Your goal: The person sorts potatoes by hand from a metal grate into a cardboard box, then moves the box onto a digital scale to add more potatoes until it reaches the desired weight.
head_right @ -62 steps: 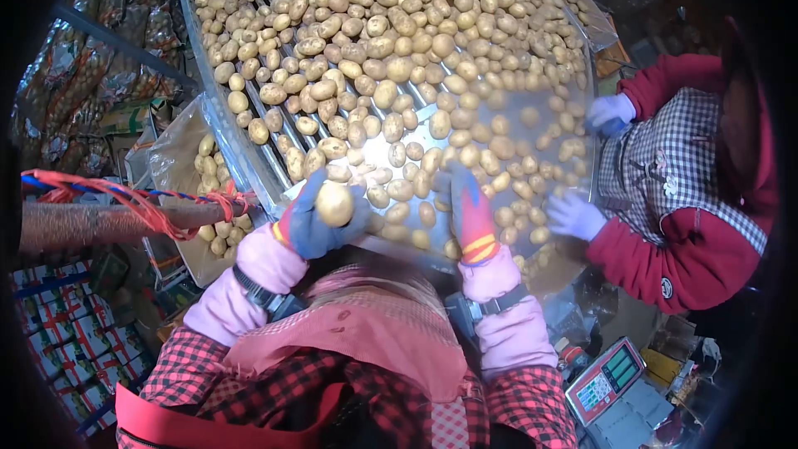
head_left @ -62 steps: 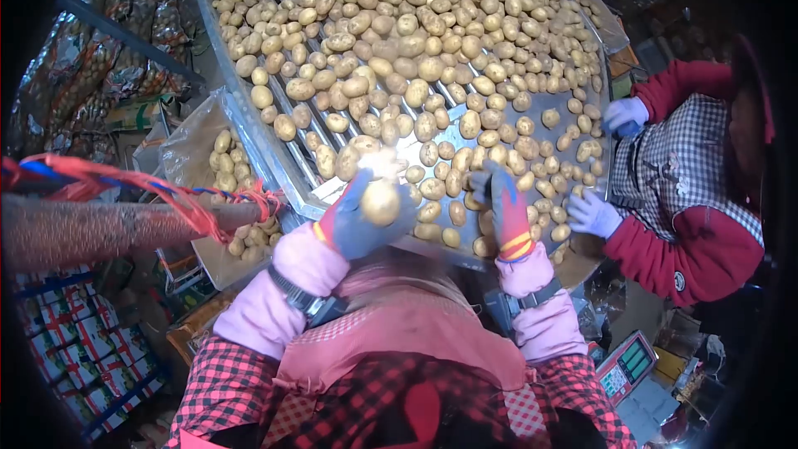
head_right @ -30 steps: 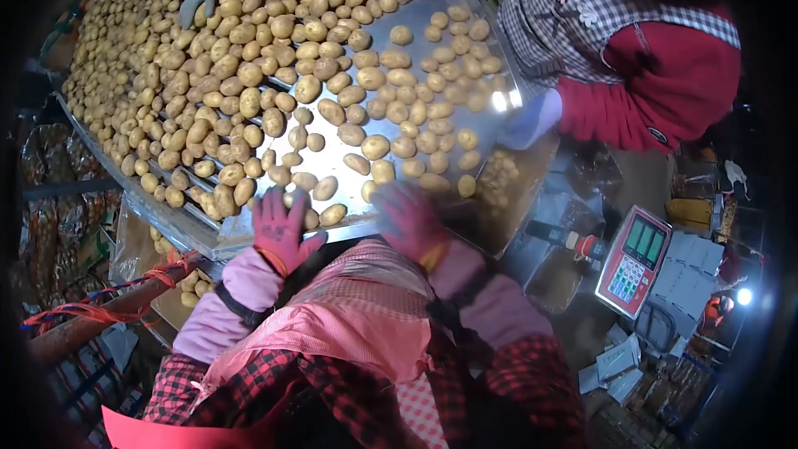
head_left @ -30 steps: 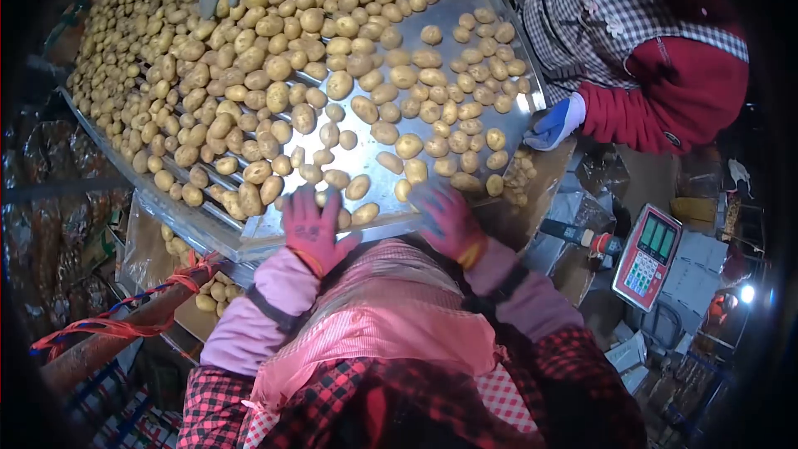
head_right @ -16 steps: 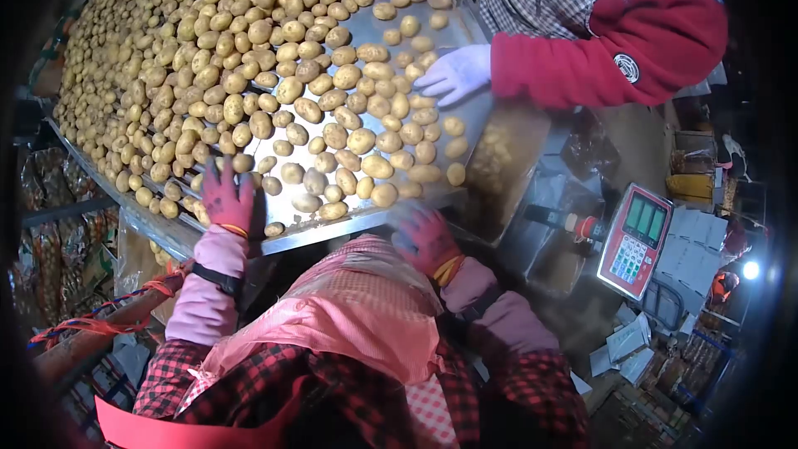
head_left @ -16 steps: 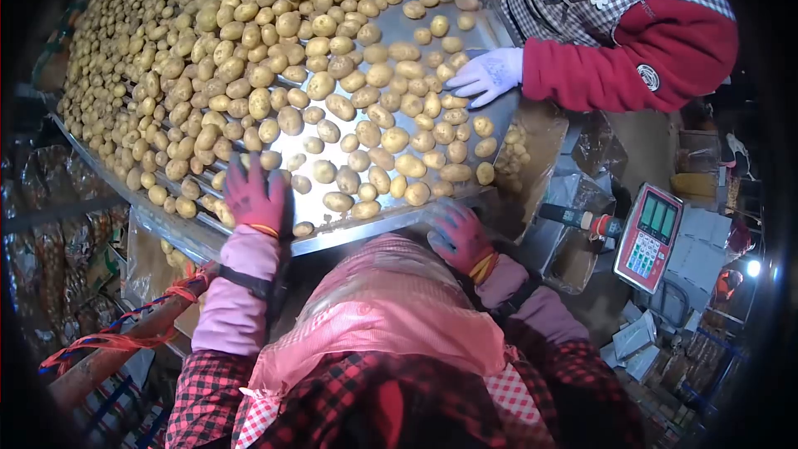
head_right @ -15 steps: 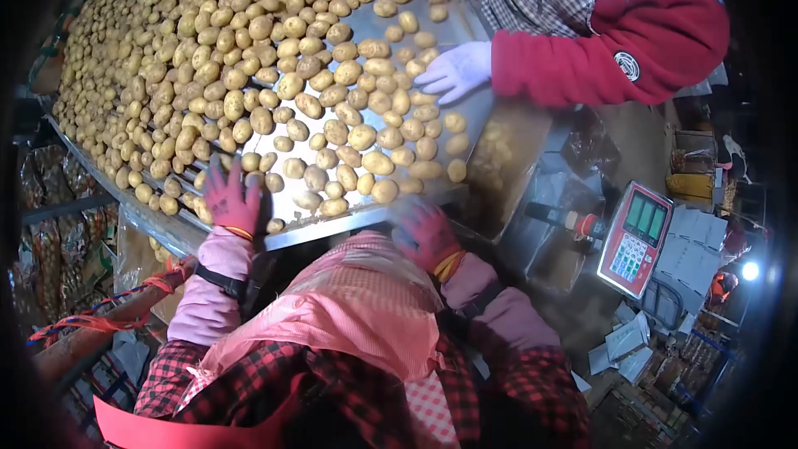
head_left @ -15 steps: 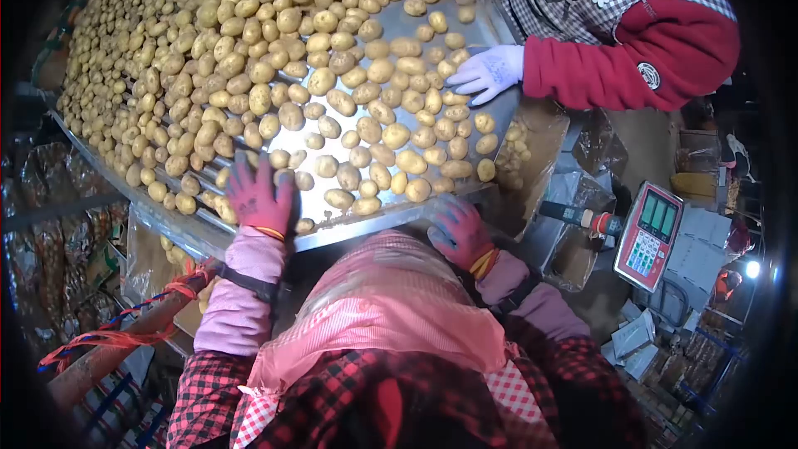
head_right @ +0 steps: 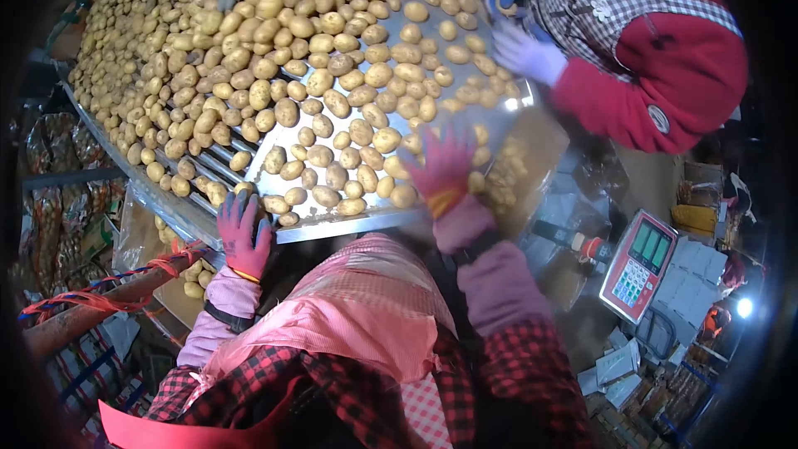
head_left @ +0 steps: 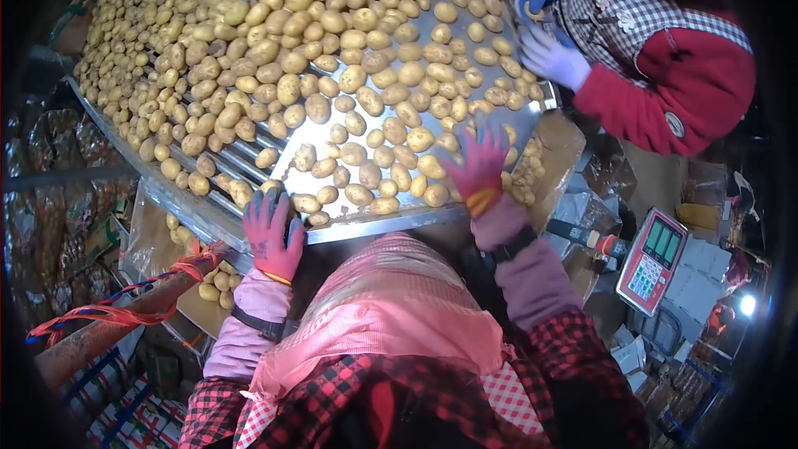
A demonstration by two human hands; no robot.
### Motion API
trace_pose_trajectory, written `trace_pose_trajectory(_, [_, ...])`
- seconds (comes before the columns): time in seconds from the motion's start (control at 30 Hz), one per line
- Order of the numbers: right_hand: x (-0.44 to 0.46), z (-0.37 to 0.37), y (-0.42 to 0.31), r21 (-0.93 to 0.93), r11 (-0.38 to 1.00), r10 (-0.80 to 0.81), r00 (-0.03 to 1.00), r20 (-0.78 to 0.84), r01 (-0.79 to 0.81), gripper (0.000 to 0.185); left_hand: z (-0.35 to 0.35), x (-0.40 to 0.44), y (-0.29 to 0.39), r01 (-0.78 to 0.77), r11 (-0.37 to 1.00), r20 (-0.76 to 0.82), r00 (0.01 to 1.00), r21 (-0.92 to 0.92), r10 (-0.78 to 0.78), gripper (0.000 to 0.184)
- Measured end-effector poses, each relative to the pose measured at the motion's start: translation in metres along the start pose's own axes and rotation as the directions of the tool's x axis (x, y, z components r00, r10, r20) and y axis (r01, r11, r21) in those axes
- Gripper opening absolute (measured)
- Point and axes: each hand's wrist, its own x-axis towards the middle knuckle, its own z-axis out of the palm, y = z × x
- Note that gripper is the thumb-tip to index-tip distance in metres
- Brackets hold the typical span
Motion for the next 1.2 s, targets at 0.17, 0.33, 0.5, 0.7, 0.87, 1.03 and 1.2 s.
trace_pose_trajectory(0.17, [0.082,0.043,-0.013,-0.284,0.923,0.336,0.906,0.256,-0.262,0.078,-0.023,0.011,0.031,0.065,0.93,0.03,0.998,-0.363,-0.059,0.046])
trace_pose_trajectory(0.33, [0.089,0.052,-0.005,-0.208,0.908,0.41,0.869,0.277,-0.363,0.078,-0.017,0.02,0.056,0.682,0.04,0.672,0.728,-0.73,-0.14,0.046])
trace_pose_trajectory(0.5, [0.023,-0.017,-0.087,0.451,0.827,-0.358,0.933,-0.036,0.335,0.066,0.02,0.052,0.057,0.705,-0.556,0.72,0.647,-0.441,0.25,0.068])
trace_pose_trajectory(0.7, [0.035,-0.011,-0.06,0.644,0.747,-0.053,0.951,0.305,-0.165,0.052,0.007,0.031,0.034,0.516,-0.655,0.581,0.802,-0.551,0.142,0.061])
trace_pose_trajectory(0.87, [0.069,0.01,-0.077,0.432,0.836,-0.428,0.895,0.128,0.339,0.047,-0.017,0.016,0.027,0.308,-0.767,0.56,0.825,-0.562,-0.079,0.056])
trace_pose_trajectory(1.03, [0.09,0.003,-0.115,0.507,0.802,-0.465,0.863,0.197,0.316,0.044,-0.051,0.0,0.032,0.286,-0.281,0.354,0.907,-0.916,-0.229,0.049])
trace_pose_trajectory(1.2, [0.067,0.022,-0.129,0.471,0.612,-0.717,0.697,-0.006,0.635,0.049,-0.088,-0.052,0.031,0.193,0.309,0.098,0.95,-0.931,-0.297,0.04])
